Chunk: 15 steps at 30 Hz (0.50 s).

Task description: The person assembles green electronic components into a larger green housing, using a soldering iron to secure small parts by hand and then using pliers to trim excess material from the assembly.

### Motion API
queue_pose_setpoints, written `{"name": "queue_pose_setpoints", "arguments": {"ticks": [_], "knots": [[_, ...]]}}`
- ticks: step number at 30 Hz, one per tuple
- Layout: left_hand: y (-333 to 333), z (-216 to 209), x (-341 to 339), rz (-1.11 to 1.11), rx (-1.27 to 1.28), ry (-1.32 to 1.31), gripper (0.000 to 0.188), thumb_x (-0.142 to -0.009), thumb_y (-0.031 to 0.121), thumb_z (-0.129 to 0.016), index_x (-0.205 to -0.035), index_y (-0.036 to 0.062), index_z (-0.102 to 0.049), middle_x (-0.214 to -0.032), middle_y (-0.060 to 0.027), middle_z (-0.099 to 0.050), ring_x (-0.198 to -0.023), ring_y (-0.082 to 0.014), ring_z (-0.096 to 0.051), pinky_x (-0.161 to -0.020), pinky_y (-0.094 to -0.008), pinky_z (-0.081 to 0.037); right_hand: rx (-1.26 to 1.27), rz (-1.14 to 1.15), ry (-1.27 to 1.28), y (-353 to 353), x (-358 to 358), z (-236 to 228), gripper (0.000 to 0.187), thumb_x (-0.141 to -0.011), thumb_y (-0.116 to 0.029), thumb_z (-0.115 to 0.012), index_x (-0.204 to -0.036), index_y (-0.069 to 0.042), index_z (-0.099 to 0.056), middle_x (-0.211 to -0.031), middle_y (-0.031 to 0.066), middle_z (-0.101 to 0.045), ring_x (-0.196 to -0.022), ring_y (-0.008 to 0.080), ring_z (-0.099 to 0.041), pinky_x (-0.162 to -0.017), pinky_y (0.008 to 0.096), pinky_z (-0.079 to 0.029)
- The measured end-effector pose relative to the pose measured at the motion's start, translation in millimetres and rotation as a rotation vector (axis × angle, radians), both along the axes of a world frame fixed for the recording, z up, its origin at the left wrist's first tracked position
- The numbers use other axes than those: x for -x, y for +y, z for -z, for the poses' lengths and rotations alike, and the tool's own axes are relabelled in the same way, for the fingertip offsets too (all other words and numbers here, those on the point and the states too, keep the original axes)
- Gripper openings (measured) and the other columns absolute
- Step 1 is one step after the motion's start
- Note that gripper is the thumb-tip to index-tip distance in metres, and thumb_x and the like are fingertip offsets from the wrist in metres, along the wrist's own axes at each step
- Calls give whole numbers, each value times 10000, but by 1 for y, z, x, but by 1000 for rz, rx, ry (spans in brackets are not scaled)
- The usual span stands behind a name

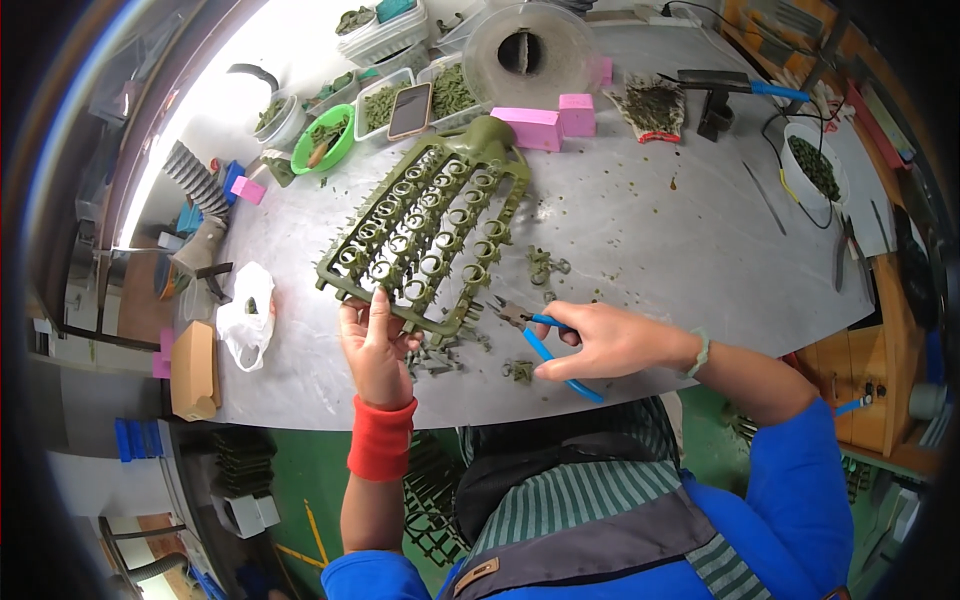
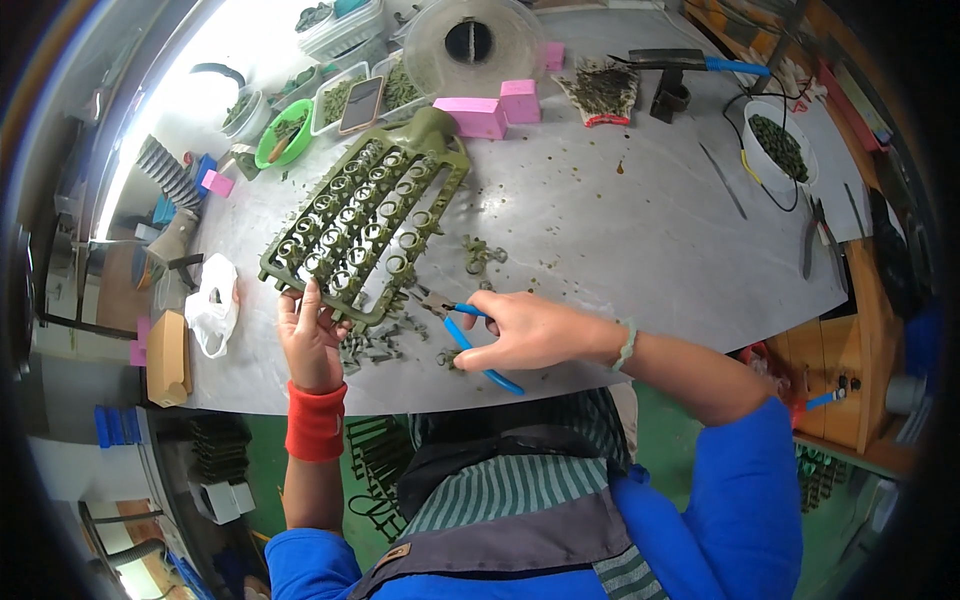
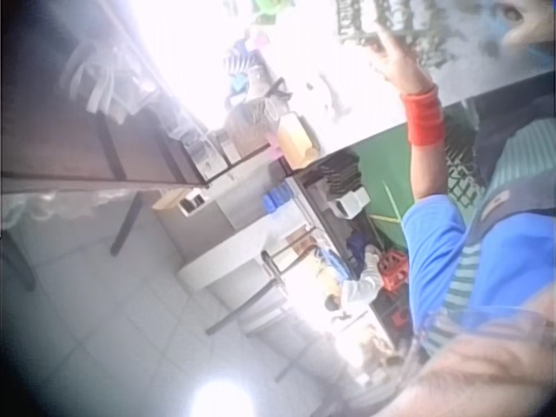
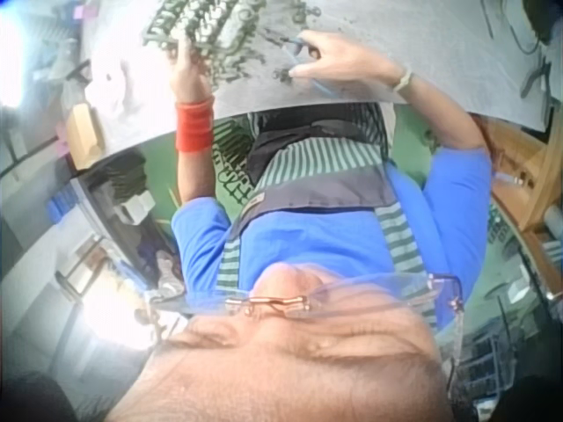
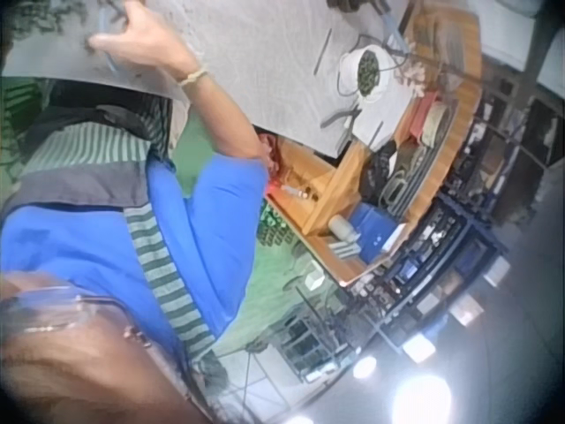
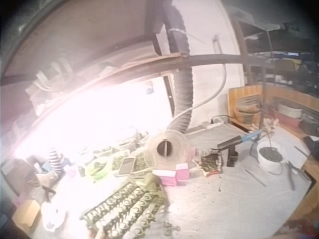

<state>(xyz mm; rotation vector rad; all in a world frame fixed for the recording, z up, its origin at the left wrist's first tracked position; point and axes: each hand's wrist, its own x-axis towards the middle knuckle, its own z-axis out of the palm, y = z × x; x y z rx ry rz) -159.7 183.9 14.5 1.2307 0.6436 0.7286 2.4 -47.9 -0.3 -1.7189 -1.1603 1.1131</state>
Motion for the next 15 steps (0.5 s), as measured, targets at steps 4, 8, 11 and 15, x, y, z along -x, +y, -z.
{"name": "queue_pose_setpoints", "arguments": {"ticks": [4,8,11,15], "knots": [[-5,-1,-2,-11,-3,2,124,-1018,159,-558,-1065,84,-471,-862,-49,-636,-622,-102,-602,-462,-231,-434,64,24,3,7,12,-6,593,-787,-475,-729,-1122,-9,-580,-849,128,-624,-781,213,-590,-701,341,-460],[-9,0,0,0,9,-11,134,-1020,153,-552,-1083,79,-461,-862,-55,-636,-637,-113,-614,-469,-233,-441,129,73,-14,10,17,-17,635,-774,-510,-720,-1106,12,-579,-825,129,-626,-797,234,-610,-719,356,-470],[-13,1,-2,3,7,-23,141,-1021,146,-546,-1100,74,-453,-871,-62,-639,-653,-125,-626,-475,-240,-451,102,88,-21,10,18,-4,703,-774,-554,-713,-1112,47,-575,-855,155,-628,-837,258,-625,-742,363,-477],[-16,0,-2,3,19,-20,142,-1023,142,-538,-1112,72,-452,-889,-71,-647,-665,-135,-635,-485,-248,-467,71,104,20,8,19,-5,814,-766,-628,-713,-1124,89,-570,-939,201,-630,-895,287,-633,-786,365,-492]]}}
